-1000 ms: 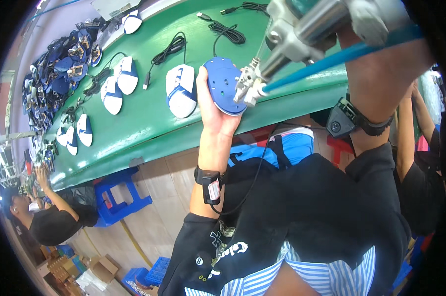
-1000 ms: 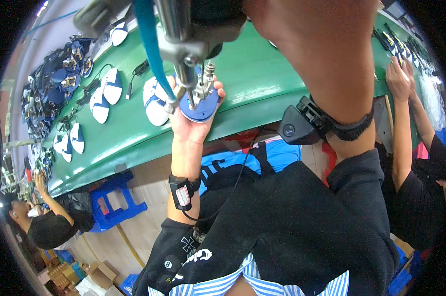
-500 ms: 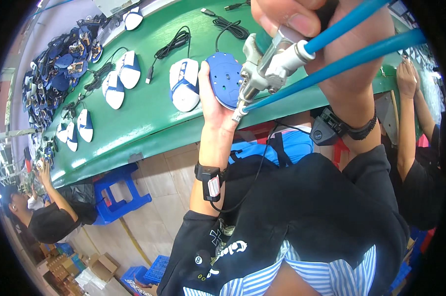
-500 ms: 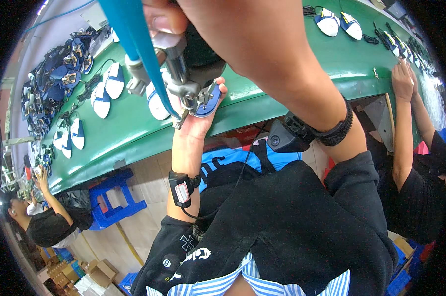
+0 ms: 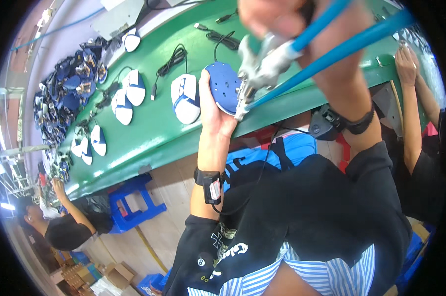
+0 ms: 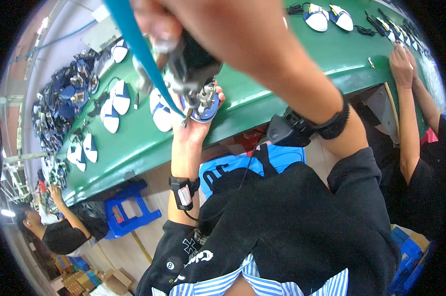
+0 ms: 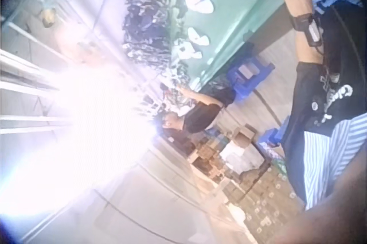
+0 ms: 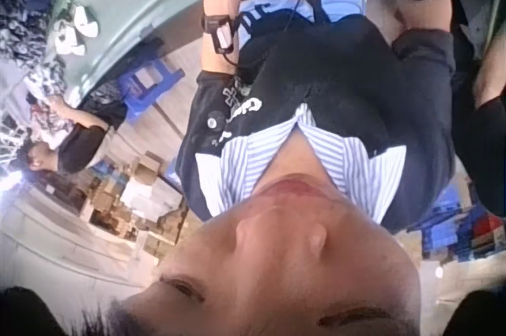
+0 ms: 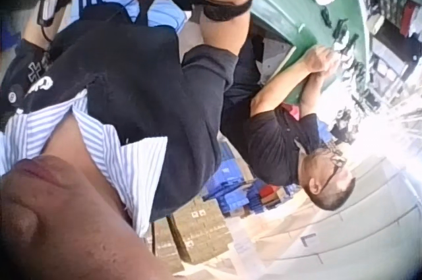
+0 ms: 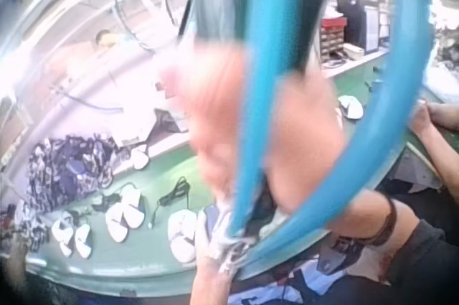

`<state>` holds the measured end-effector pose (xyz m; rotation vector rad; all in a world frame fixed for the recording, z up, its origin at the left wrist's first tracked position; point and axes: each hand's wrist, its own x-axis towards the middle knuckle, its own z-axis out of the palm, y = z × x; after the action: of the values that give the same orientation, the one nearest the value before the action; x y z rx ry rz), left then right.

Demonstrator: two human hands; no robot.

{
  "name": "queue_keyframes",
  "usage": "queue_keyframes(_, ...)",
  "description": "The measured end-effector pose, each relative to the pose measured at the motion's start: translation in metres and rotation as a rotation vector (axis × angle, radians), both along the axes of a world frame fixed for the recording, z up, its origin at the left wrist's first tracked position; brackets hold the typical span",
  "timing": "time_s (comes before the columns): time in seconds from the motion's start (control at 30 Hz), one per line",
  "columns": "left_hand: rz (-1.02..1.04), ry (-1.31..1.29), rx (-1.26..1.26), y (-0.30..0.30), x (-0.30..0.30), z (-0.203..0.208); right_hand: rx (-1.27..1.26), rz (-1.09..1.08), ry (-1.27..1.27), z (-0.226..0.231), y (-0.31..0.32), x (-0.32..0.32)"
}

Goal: Using a pneumatic screwdriver to secure screws into the base of computer mice on an assembly line.

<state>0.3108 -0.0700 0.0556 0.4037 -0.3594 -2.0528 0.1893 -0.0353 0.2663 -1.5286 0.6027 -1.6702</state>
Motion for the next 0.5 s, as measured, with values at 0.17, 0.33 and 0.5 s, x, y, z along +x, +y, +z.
queue_keyframes(0.17,0.245,-0.572,-0.353,-0.035,-0.011,0.016,-0.166,-0.068,-0.079,0.038,0.026,-0.031)
queue_keyframes(0.33,0.454,-1.762,-0.992,-0.049,-0.046,0.04,-0.051,-0.164,-0.252,0.05,0.029,-0.06)
queue_keyframes(0.5,0.407,-2.392,-1.028,-0.01,0.019,0.064,0.149,-0.401,-0.026,0.05,0.039,-0.062)
